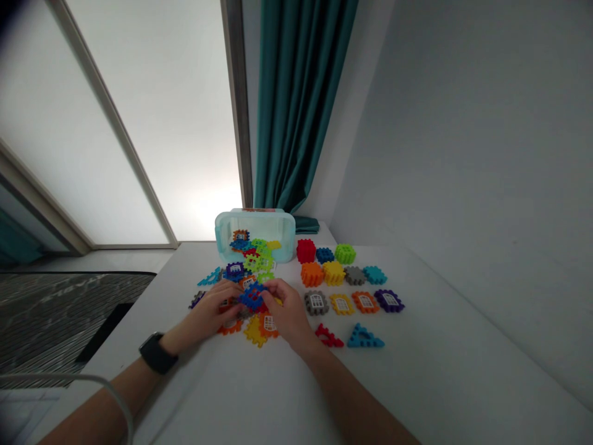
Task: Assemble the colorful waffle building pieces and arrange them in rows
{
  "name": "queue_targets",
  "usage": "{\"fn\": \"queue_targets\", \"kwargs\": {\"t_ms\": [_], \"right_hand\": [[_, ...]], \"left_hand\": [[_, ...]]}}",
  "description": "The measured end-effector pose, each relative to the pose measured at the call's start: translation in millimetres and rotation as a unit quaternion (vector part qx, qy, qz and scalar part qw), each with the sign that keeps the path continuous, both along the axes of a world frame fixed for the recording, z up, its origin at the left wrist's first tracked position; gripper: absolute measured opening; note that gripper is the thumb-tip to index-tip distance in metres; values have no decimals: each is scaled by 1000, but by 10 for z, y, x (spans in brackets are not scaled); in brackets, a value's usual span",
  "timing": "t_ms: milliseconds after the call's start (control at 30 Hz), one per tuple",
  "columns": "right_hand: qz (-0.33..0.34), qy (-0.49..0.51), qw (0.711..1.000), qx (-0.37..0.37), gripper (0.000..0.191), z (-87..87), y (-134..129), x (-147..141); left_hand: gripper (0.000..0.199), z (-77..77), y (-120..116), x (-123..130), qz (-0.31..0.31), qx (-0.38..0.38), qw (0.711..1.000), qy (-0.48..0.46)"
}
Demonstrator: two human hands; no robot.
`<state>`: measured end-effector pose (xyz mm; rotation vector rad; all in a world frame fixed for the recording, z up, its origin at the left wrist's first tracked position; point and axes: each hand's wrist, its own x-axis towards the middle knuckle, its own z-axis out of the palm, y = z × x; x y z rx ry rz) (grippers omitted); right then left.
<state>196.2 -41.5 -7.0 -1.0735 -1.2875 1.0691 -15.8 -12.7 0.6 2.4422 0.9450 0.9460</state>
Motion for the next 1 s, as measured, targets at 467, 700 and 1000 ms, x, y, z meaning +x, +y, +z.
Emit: {"fn": "queue_targets", "kwargs": {"t_ms": [467,700,1000], "right_hand": [[16,94,994,-48,33,70,0,6],[19,103,992,-66,34,88,-34,-27],[51,32,998,-37,25,34,-62,-79]], "left_hand": [[16,31,79,-149,73,69,990,99],[24,93,-25,-63,21,18,999,39],[16,130,-118,79,43,-45,995,-72]]}}
